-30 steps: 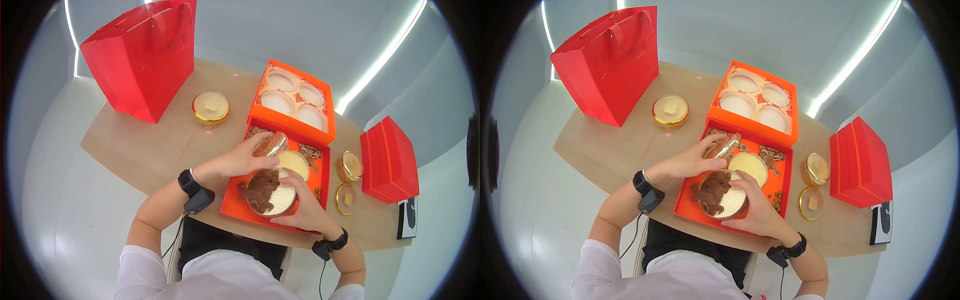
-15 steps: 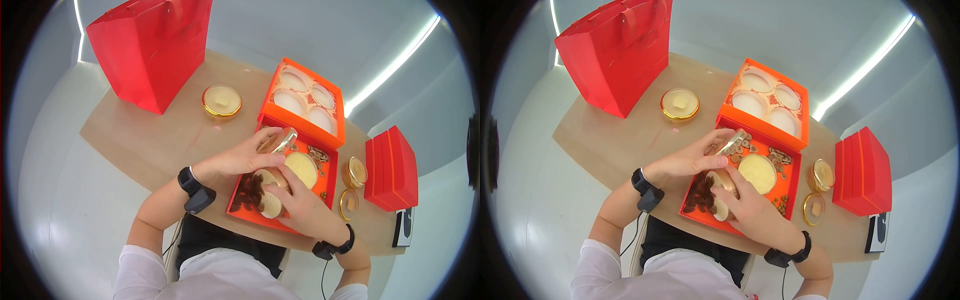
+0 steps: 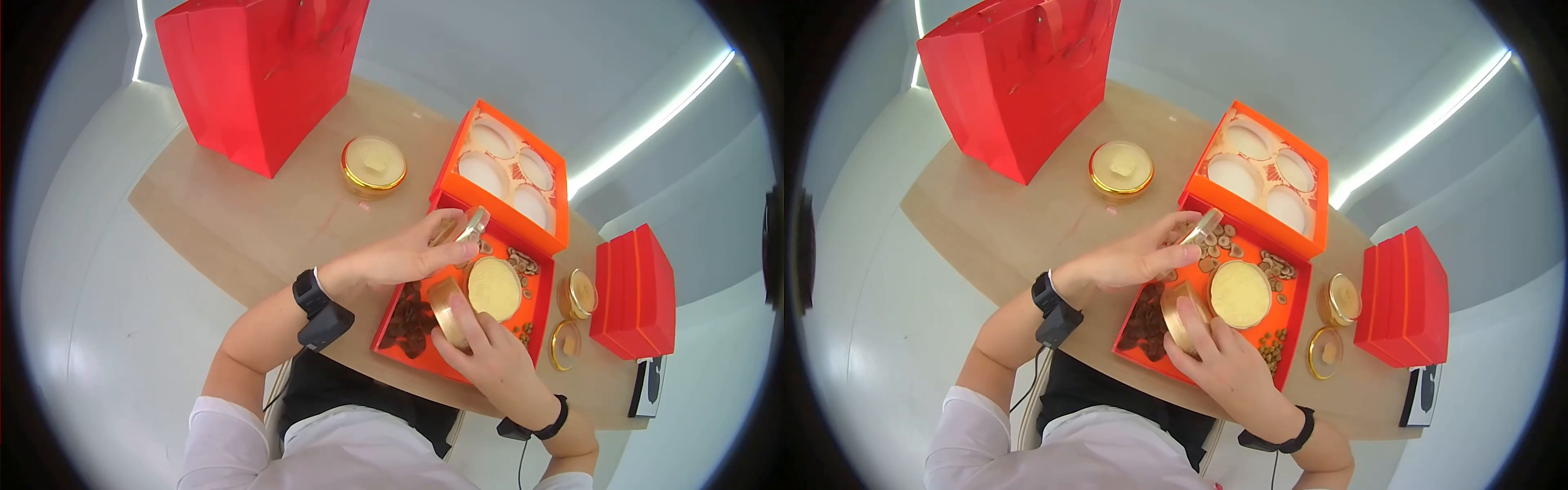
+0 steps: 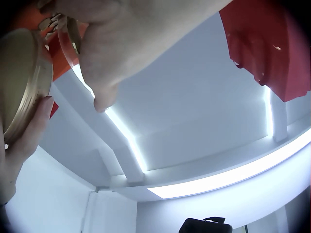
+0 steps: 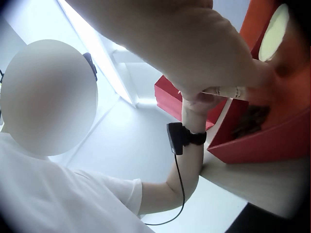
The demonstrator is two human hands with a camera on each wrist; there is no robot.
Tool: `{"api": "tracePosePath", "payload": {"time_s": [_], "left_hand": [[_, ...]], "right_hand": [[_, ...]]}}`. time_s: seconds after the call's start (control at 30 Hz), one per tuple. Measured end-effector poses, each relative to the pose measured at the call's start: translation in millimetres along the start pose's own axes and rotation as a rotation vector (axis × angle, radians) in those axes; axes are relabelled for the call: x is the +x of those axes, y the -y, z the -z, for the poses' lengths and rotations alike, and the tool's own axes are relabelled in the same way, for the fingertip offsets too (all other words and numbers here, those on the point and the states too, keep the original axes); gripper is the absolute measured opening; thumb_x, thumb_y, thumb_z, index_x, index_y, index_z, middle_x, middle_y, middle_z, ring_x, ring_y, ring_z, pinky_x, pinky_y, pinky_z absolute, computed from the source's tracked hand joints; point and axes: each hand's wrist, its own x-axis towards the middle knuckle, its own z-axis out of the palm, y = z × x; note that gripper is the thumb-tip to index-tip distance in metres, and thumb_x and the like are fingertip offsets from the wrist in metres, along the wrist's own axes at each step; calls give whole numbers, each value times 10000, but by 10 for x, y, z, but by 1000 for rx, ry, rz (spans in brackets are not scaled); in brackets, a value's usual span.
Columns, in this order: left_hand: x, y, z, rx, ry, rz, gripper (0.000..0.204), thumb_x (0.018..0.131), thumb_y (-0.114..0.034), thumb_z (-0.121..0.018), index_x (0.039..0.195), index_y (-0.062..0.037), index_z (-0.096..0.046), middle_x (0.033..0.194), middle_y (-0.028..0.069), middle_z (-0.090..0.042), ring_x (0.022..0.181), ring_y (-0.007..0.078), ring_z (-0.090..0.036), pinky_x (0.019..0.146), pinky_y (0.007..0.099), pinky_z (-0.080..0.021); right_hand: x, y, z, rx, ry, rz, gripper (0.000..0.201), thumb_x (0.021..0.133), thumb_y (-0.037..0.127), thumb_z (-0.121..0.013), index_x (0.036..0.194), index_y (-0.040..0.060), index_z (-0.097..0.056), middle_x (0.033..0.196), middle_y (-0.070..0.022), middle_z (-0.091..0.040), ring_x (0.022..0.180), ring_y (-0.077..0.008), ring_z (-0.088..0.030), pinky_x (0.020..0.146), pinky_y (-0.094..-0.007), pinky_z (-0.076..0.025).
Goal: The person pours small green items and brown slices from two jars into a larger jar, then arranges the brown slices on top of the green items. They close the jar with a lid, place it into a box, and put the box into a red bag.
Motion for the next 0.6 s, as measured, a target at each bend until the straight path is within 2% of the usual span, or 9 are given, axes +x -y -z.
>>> {"api": "tracePosePath", "payload": {"time_s": [0.1, 0.2, 0.3, 0.4, 0.5, 0.6], "left_hand": [[31, 18, -32, 17, 41, 13, 976, 1069, -543, -679, 1720, -13, -182, 1589, 205, -483, 1453, 242, -471, 1146, 383, -449], [105, 87, -95, -20, 58, -10, 1093, 991, -658, -722, 1682, 45, -251, 1650, 279, -404, 1567, 346, -399, 1247, 433, -383], [170, 166, -175, 33, 7, 9, 1090, 989, -657, -726, 1680, 43, -256, 1635, 266, -427, 1544, 344, -427, 1245, 437, -387], [259, 158, -197, 38, -36, 31, 1077, 995, -632, -735, 1681, 45, -254, 1600, 248, -465, 1483, 315, -494, 1213, 433, -421], [390, 213, -161, -80, -49, -18, 1035, 1020, -580, -731, 1689, 39, -240, 1593, 237, -483, 1423, 279, -550, 1173, 411, -453], [267, -11, -98, -123, 19, 15, 994, 1044, -525, -722, 1698, 32, -221, 1589, 216, -496, 1366, 241, -583, 1142, 386, -472]], "right_hand": [[-55, -2, 4, 20, -37, -3, 489, 822, 67, -747, 1287, 213, -704, 1582, -191, -511, 980, -232, -662, 851, -322, -617], [-112, -27, -2, 106, -69, -73, 489, 816, 51, -750, 1280, 201, -713, 1593, -209, -500, 986, -240, -680, 847, -322, -619], [-179, -49, 20, 138, -22, -114, 484, 816, 37, -751, 1275, 189, -719, 1609, -227, -486, 984, -241, -692, 846, -324, -619], [-141, -36, 11, 121, -49, -105, 477, 827, 37, -740, 1282, 179, -715, 1621, -237, -478, 989, -241, -689, 842, -330, -617], [-80, -38, -28, 102, -58, -92, 465, 832, 42, -736, 1278, 171, -709, 1620, -231, -480, 975, -239, -682, 845, -325, -614], [-23, -21, -160, 64, -90, -63, 459, 822, 54, -738, 1266, 159, -697, 1619, -220, -486, 959, -231, -673, 846, -320, -610]]}}
